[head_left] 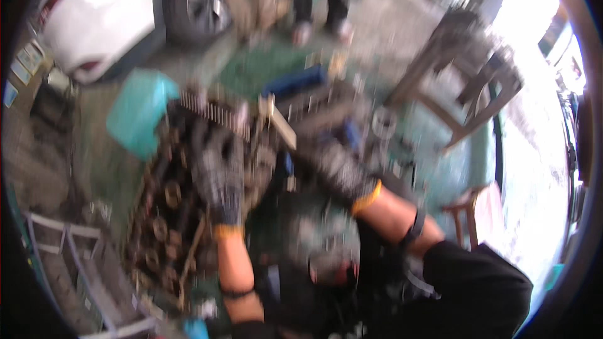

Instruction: The person sits on the floor and uses a wrench to loosen and tighten bolts on a disassembled engine block. They repeatedly adjust the tool and reposition their hands to access different bolts on the cylinder head.

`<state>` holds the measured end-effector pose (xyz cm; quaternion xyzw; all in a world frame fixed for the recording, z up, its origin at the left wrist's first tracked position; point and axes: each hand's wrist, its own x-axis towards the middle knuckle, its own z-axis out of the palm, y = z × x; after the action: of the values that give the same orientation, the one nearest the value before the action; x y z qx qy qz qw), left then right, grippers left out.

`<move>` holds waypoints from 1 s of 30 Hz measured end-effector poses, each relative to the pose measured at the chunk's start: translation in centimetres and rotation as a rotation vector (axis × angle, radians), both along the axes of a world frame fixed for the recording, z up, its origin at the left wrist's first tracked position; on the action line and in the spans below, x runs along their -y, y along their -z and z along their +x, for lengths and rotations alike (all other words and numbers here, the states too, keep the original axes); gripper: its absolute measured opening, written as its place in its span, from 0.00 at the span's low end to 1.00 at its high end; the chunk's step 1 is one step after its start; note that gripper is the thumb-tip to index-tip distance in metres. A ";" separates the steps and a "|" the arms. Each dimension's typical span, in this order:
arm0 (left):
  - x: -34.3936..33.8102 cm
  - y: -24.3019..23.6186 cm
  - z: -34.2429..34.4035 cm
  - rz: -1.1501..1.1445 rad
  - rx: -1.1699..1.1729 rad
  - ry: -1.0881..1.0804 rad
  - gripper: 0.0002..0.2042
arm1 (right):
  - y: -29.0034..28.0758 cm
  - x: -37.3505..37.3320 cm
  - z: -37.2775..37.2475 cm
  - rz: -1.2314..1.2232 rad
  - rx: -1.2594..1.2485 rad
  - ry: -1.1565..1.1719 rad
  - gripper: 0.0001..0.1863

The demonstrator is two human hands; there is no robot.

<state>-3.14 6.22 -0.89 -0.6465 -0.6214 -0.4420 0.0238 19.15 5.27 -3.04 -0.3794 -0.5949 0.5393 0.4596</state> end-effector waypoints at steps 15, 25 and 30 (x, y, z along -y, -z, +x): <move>3.2 -0.2 0.4 0.020 0.056 0.060 0.09 | 3.1 2.5 -4.7 0.264 0.397 -0.090 0.15; 3.7 -1.3 1.9 0.063 0.100 0.029 0.09 | 3.7 1.9 -5.7 0.360 0.430 -0.084 0.14; 3.0 -0.7 1.3 0.078 0.061 0.064 0.08 | 1.6 -0.2 -3.3 -0.026 0.098 -0.288 0.14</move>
<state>-1.80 3.17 -0.23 -0.6509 -0.5831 -0.4859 0.0157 15.82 5.47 -4.64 -0.3219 -0.6578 0.5884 0.3429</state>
